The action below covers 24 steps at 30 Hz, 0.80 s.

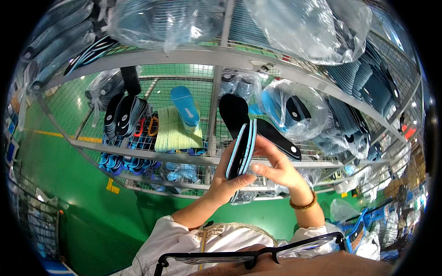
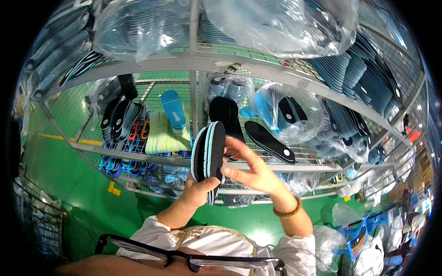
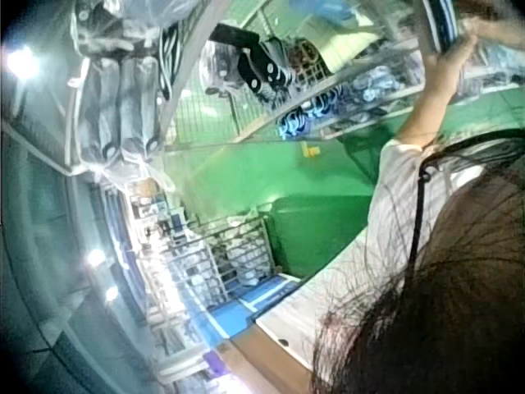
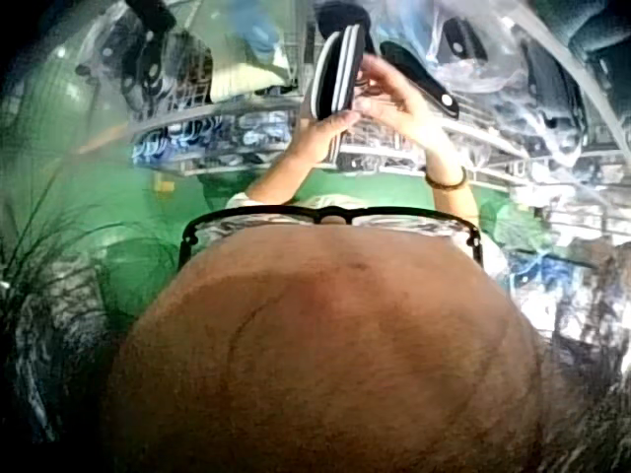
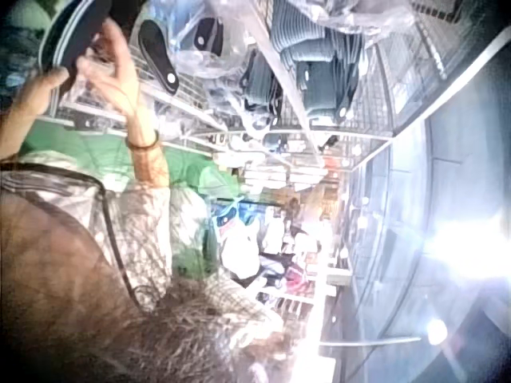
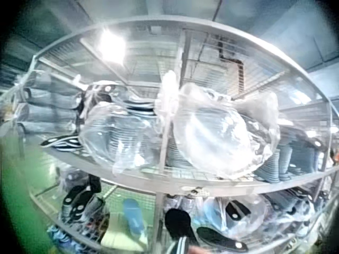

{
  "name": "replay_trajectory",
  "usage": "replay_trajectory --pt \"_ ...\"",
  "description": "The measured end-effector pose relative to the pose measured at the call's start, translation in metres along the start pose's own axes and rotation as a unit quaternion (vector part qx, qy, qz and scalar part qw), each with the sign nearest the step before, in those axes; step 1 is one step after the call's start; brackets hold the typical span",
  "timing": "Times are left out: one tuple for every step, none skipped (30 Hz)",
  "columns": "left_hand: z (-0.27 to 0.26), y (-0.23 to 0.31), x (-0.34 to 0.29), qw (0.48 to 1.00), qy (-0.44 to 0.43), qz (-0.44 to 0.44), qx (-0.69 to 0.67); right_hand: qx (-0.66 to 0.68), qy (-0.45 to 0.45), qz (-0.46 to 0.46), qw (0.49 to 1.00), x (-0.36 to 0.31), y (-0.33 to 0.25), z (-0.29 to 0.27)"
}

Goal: The person picks up several black shoe insoles from a metal shelf, stacks them together by hand, and then places the stack back onto the shelf.

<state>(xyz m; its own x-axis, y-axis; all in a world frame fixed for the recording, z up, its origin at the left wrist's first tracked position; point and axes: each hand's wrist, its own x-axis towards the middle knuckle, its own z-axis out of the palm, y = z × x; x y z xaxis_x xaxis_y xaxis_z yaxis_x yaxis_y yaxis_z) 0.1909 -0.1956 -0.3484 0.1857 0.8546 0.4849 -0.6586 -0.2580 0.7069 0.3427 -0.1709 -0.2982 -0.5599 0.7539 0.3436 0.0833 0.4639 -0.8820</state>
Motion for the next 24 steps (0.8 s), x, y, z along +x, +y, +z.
replay_trajectory --pt "0.001 0.002 -0.002 1.000 0.019 -0.009 0.002 -0.027 -0.019 -0.011 0.999 -0.003 0.012 0.002" --pt "0.001 0.001 -0.003 0.999 0.037 -0.019 0.003 0.013 0.014 -0.050 0.999 -0.001 0.012 0.013" --pt "-0.001 0.004 -0.006 0.999 0.040 -0.015 0.016 -0.044 0.037 -0.059 0.997 0.000 0.010 0.019" --pt "-0.001 0.005 -0.008 0.998 0.054 0.020 0.030 -0.100 0.060 -0.068 0.991 -0.001 0.009 0.025" --pt "0.000 0.004 -0.011 0.996 0.092 -0.001 0.002 -0.121 0.092 -0.071 0.986 -0.003 0.014 0.028" --pt "-0.002 0.004 -0.015 0.991 0.133 -0.018 -0.022 -0.147 0.143 -0.100 0.974 0.001 0.018 0.036" --pt "-0.001 0.004 -0.015 0.984 0.178 -0.001 -0.029 -0.184 0.164 -0.127 0.961 0.003 0.018 0.041" --pt "-0.004 0.001 -0.019 0.977 0.209 -0.014 -0.048 -0.223 0.190 -0.161 0.943 0.004 0.016 0.044" --pt "-0.003 0.002 -0.023 0.971 0.224 -0.017 -0.084 -0.229 0.194 -0.154 0.941 0.000 0.018 0.047" --pt "-0.002 0.003 -0.026 0.964 0.237 -0.020 -0.121 -0.235 0.197 -0.148 0.940 -0.005 0.021 0.050" --pt "-0.001 0.006 -0.027 0.961 0.236 -0.024 -0.140 -0.202 0.198 -0.147 0.948 -0.005 0.021 0.053" --pt "0.002 0.010 -0.031 0.958 0.234 -0.030 -0.161 -0.121 0.181 -0.140 0.966 -0.010 0.028 0.057" --pt "-0.001 0.009 -0.033 0.957 0.249 -0.029 -0.149 -0.089 0.166 -0.161 0.969 -0.007 0.033 0.055" --pt "-0.005 0.012 -0.037 0.958 0.257 -0.015 -0.126 -0.044 0.145 -0.174 0.973 -0.001 0.038 0.060" --pt "-0.007 0.018 -0.041 0.953 0.269 0.007 -0.138 -0.006 0.124 -0.155 0.980 0.005 0.027 0.063" --pt "-0.007 0.025 -0.043 0.948 0.279 0.028 -0.152 -0.019 0.138 -0.212 0.967 0.012 0.028 0.062" --pt "-0.012 0.035 -0.047 0.934 0.328 0.047 -0.134 -0.056 0.143 -0.244 0.958 0.026 0.012 0.062" --pt "-0.022 0.045 -0.052 0.956 0.265 0.055 -0.112 -0.109 0.153 -0.267 0.945 0.037 -0.017 0.056" --pt "-0.037 0.053 -0.059 0.955 0.265 0.066 -0.118 -0.014 0.144 -0.288 0.947 0.056 -0.039 0.060" --pt "-0.051 0.055 -0.061 0.954 0.259 0.072 -0.131 0.071 0.139 -0.303 0.940 0.077 -0.063 0.060" --pt "-0.061 0.066 -0.066 0.952 0.270 0.082 -0.123 0.039 0.129 -0.313 0.940 0.105 -0.089 0.056" --pt "-0.067 0.073 -0.064 0.955 0.259 0.067 -0.125 -0.006 0.166 -0.314 0.935 0.128 -0.135 0.058" --pt "-0.072 0.074 -0.057 0.960 0.240 0.042 -0.136 -0.073 0.170 -0.379 0.907 0.163 -0.160 0.040" --pt "-0.077 0.079 -0.055 0.959 0.242 0.035 -0.140 -0.129 0.171 -0.357 0.909 0.196 -0.188 0.022"
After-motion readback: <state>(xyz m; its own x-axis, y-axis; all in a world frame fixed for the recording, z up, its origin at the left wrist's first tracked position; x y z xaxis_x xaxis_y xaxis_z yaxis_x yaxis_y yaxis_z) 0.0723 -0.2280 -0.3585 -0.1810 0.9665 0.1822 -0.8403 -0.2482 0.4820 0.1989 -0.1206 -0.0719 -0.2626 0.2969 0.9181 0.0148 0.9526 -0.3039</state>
